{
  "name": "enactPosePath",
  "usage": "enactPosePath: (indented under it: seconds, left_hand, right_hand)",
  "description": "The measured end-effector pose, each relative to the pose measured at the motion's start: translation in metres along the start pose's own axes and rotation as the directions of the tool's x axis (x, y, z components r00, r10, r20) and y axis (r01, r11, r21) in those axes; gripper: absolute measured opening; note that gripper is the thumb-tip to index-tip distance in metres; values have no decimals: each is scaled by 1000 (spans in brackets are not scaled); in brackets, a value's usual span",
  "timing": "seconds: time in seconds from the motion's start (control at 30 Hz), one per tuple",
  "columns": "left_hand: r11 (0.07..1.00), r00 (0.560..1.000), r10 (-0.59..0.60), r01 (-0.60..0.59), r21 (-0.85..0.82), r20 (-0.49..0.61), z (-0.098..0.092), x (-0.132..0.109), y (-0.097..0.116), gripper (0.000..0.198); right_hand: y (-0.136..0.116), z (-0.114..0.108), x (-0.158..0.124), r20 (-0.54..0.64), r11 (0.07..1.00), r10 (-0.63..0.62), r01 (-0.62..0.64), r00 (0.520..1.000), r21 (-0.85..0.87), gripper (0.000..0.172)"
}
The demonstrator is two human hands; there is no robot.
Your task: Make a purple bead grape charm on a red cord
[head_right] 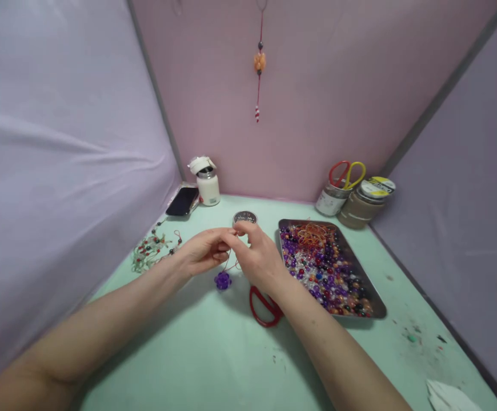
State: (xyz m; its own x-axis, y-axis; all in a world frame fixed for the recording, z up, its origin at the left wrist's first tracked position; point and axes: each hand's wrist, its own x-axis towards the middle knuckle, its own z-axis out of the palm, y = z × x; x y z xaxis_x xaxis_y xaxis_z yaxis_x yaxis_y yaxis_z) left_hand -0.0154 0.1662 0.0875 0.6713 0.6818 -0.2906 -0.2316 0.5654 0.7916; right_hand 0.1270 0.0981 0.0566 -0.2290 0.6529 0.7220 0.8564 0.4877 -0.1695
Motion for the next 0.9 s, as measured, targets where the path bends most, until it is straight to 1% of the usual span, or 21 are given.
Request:
enactPosePath:
  seconds: [0.07,0.17,0.23,0.3,0.33,0.4,0.47,0.57,0.63,0.8,0.9]
  left_hand:
    - [999,1000,-15,15,-30,-3,-2,5,-3,9]
    - [997,998,-60,59,-51,-5,-7,11,-10,14]
    - [995,996,-86,86,-57,4,-10,14,-16,17]
    - [993,995,-94,96,-62,30,-13,16,-21,19]
    - [994,995,-88,91,-67,46,-14,17,-23,19]
    - [994,996,-60,65,-82,60,-17,19,-23,20]
    - [996,999,-21,24,-86,29,-21,22,-19,21]
    - [997,997,39,-43,-63,-64,-28,27,-11,22]
    - [996,992,69,-75,-55,-103,-33,30,-7,23]
    - [990,977,138,-142,-16,-163,-40,34,-2,25]
    - [982,964,189,-183,45,-185,-43,36,-1,26]
  right_hand:
    - [4,5,-1,-21,1000,17,-17,1000,-20,37]
    - [3,8,-1,-34,997,77,-78,996,-29,25]
    - [2,8,-1,-27,997,35,-37,999,-68,20]
    - [1,7,-2,18,994,-43,45,999,-96,19]
    - [1,6,-2,48,993,-74,78,996,-83,19]
    - [-2,4,-1,97,993,-114,117,989,-18,22]
    - [-8,1,1,108,987,-154,149,982,53,24]
    - [-21,-5,5,78,975,-200,191,977,111,21]
    - [-31,-10,7,50,966,-227,218,973,140,19]
    - [-55,-19,10,8,934,-314,307,949,183,17]
    - [-63,-25,11,9,921,-338,328,941,209,13]
